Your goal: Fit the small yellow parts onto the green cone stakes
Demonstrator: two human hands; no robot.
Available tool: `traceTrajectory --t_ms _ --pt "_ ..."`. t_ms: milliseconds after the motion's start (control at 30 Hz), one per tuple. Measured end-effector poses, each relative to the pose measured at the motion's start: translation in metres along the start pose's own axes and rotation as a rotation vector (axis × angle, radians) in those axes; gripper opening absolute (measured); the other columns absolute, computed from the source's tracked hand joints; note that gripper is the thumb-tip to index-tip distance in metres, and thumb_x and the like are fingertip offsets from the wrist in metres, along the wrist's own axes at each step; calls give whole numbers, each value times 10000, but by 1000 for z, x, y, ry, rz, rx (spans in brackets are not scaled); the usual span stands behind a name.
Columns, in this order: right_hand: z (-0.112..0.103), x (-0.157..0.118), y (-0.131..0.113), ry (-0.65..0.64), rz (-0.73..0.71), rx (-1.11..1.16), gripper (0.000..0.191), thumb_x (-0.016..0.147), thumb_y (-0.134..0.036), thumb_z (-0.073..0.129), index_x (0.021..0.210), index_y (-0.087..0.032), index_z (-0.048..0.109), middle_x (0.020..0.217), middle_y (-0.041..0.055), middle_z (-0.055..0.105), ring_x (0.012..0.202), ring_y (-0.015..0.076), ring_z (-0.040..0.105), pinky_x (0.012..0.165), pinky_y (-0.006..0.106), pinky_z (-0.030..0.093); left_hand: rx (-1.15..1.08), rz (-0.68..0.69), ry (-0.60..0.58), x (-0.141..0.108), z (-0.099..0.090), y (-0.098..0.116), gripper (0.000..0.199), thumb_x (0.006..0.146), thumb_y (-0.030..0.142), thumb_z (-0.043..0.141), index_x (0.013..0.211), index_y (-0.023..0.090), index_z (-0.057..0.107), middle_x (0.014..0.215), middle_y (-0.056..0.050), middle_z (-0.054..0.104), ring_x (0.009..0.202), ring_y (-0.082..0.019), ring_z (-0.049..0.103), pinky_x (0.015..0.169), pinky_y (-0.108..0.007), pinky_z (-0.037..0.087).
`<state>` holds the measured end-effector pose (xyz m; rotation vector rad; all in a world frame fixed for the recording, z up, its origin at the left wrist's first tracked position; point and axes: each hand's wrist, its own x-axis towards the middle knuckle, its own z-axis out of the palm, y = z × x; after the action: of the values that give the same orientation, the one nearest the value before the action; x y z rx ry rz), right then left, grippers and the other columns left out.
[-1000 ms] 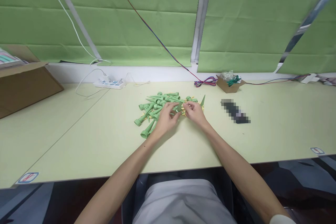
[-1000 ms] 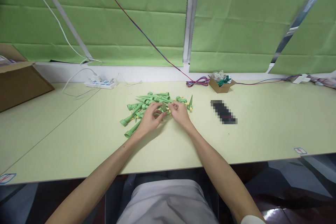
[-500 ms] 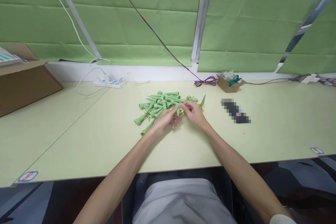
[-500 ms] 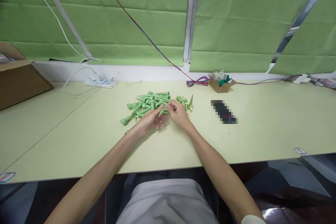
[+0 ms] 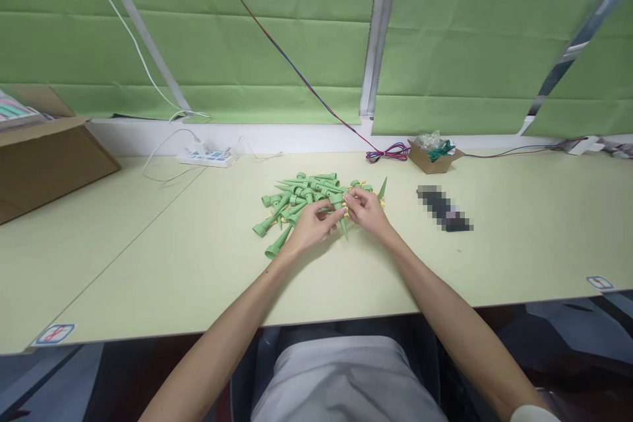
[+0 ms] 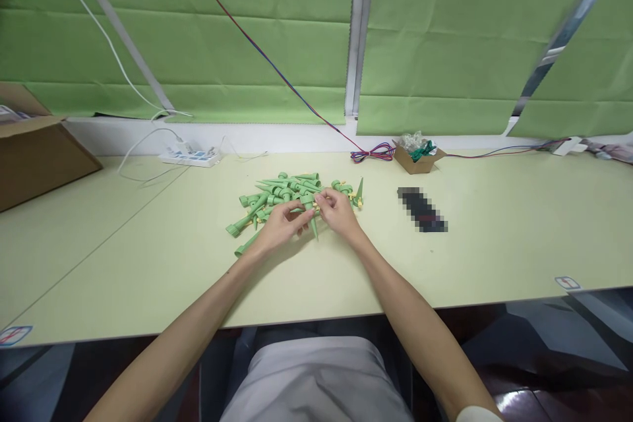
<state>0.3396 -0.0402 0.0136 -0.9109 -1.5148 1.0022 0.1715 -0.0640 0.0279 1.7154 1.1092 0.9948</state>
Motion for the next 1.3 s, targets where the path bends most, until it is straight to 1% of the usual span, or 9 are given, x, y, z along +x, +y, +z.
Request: traceTrajectory --t_ms 133,300,400,500,633,867,967,1067,1300 --pt "-1 1 -2 -33 45 10 543 783 -743 613 643 -246 444 421 -63 359 382 103 297 421 274 207 155 150 134 2 2 -5 303 821 423 703 737 186 534 674 5 542 579 -123 514 510 -242 385" --pt "-2 3 -1 -89 98 62 511 769 -709 655 668 -233 497 395 -77 349 353 94 289 394 256 204 305 356 198 5 3 -11 67 842 232 657 827 168 643 932 -38 615 660 -109 558 596 -240 449" --pt "-1 4 1 -80 91 82 502 772 -698 659 675 -231 503 383 -80 349 341 90 277 384 255 197 346 389 226 6 3 -12 69 852 192 633 887 178 691 994 -48 625 646 -99 547 606 -242 466" --pt "1 4 4 -41 65 115 503 769 -694 668 674 -234 491 395 -81 349 350 86 270 388 254 195 322 310 253 7 4 -12 157 828 166 647 976 189 695 1058 -50 625 651 -99 565 627 -255 484" --pt "3 4 6 24 11 119 460 808 -654 657 711 -227 515 430 -81 346 377 87 274 406 252 191 167 100 270 9 4 -12 214 779 215 722 958 179 610 1041 -39 643 597 -90 569 575 -249 471" --pt "1 -1 1 60 -93 -37 373 883 -542 609 731 -207 550 519 -53 401 459 106 360 457 256 261 -548 -380 -22 11 2 -2 358 904 508 617 858 162 541 844 -100 683 547 -147 635 455 -247 461" --pt "4 -5 -5 -2 -117 -124 344 903 -505 584 742 -202 559 565 -29 484 504 123 457 492 258 322 -627 -383 -102 10 1 1 358 908 510 618 940 156 577 811 -83 671 545 -147 638 442 -238 459" --pt "5 -6 -7 -27 -117 -164 312 913 -478 564 763 -205 542 602 -20 536 531 133 510 514 258 351 -586 -318 -92 8 1 3 313 898 449 653 982 150 613 793 -57 644 537 -124 618 451 -229 463" --pt "2 -5 -6 4 -135 -251 315 919 -451 538 717 -218 477 527 -61 392 478 109 329 489 267 248 -393 -118 -28 4 3 1 381 806 516 737 838 183 557 748 5 538 564 -114 594 477 -236 448"
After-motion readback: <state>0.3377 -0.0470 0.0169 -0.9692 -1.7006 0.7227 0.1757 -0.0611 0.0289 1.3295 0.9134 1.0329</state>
